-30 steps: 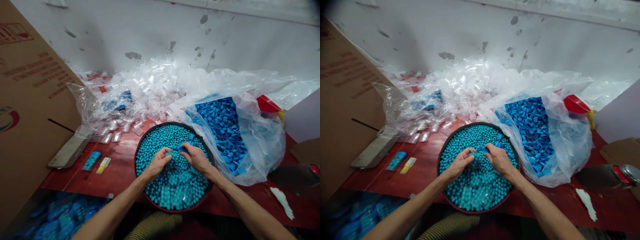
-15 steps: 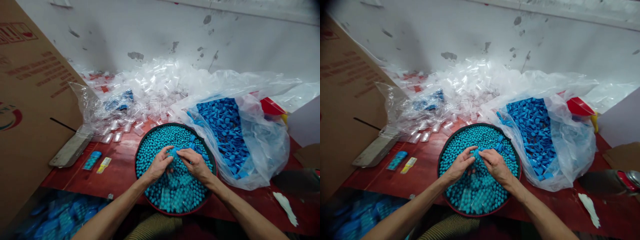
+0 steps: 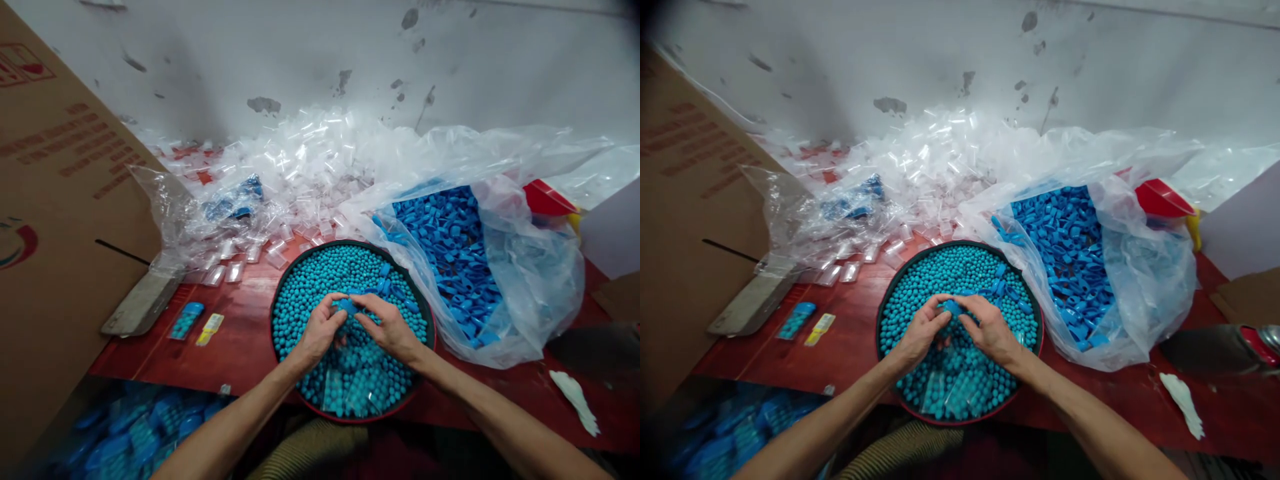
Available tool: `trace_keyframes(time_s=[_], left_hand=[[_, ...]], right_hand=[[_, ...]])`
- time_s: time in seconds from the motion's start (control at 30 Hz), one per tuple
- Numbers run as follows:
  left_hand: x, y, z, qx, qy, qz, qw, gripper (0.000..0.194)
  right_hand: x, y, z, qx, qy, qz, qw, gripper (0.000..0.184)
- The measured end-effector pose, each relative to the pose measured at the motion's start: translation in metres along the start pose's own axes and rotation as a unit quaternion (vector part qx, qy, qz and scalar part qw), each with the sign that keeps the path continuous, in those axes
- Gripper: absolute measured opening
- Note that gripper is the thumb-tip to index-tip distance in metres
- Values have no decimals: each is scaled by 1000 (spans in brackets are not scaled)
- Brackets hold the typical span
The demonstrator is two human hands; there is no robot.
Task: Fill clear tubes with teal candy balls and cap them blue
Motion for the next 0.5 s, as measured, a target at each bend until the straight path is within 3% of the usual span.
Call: trace_keyframes(time_s=[0.13, 0.23, 0.3, 0.37, 0.43, 0.5], left_hand=[[12, 9, 1, -38, -3, -10, 999, 36], [16, 8, 4, -81, -2, -31, 996, 34], [18, 5, 5, -78, -7, -36, 996, 37], [20, 1, 5, -50, -17, -35, 998, 45], [22, -1, 5, -21, -29, -36, 999, 52], [25, -2, 4, -3, -42, -31, 999, 52]], right_hand=[[5, 14, -9, -12, -181, -135, 974, 23], [6, 19, -17, 6, -235, -219, 947, 33], [3, 18, -20, 36, -215, -208, 954, 36], [-3, 14, -20, 41, -155, -128, 979, 31], [-12, 6, -18, 13, -70, -21, 997, 32], [-19, -2, -13, -38, -14, 65, 997, 48]])
Point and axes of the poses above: each hand's wrist, its own z-axis away from the middle knuckle, its own y-axis out of the back of the hand, x = y × z, the point moved 2 cm from there along -z, towards the middle knuckle, and after that the axes turned 14 degrees about -z, right-handed, at the moved point
